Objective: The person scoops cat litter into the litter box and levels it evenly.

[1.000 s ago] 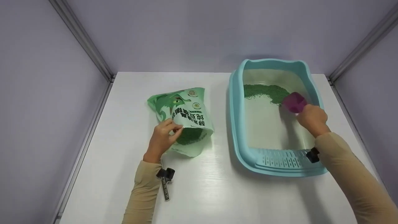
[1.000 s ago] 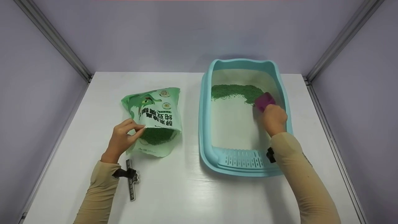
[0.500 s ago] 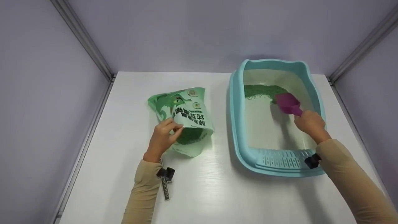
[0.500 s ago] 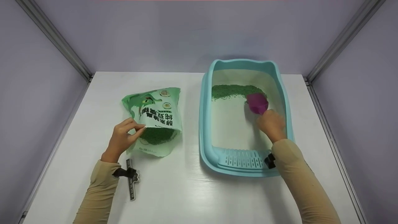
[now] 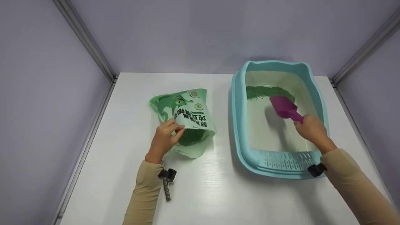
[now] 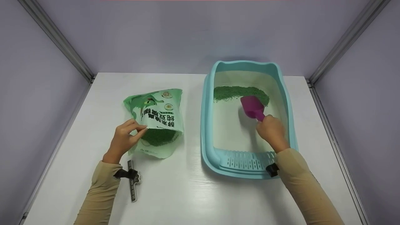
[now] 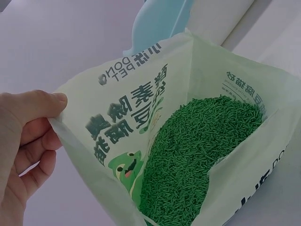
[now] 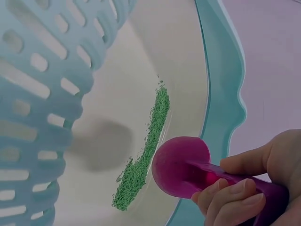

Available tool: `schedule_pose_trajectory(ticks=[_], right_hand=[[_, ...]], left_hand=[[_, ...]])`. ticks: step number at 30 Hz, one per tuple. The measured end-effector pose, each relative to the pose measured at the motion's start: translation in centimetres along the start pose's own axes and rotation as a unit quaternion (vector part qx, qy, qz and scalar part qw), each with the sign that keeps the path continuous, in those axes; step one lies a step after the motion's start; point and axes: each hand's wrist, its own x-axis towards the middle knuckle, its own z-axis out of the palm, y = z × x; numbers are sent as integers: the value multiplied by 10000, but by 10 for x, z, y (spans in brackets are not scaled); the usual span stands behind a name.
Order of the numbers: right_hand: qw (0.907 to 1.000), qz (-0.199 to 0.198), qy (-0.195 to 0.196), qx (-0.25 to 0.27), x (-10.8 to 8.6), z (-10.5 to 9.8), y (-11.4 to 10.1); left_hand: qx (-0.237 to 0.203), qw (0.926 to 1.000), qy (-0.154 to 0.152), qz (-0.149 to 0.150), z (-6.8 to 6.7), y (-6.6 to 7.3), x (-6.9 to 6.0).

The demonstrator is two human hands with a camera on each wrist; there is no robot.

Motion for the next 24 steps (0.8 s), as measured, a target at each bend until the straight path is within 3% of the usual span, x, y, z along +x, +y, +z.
schedule_pose_trajectory(ticks=[11, 17, 24], right_hand=[[9992, -231, -129, 305, -26, -2, -14], [9982, -428, 30, 419, -41, -4, -20], [9974, -585, 139, 402, -58, -10, -27]], left_hand=[[144, 9998, 41, 91, 2, 3, 5], [138, 9995, 144, 225, 7, 5, 8], [80, 9997, 52, 226, 15, 11, 13]])
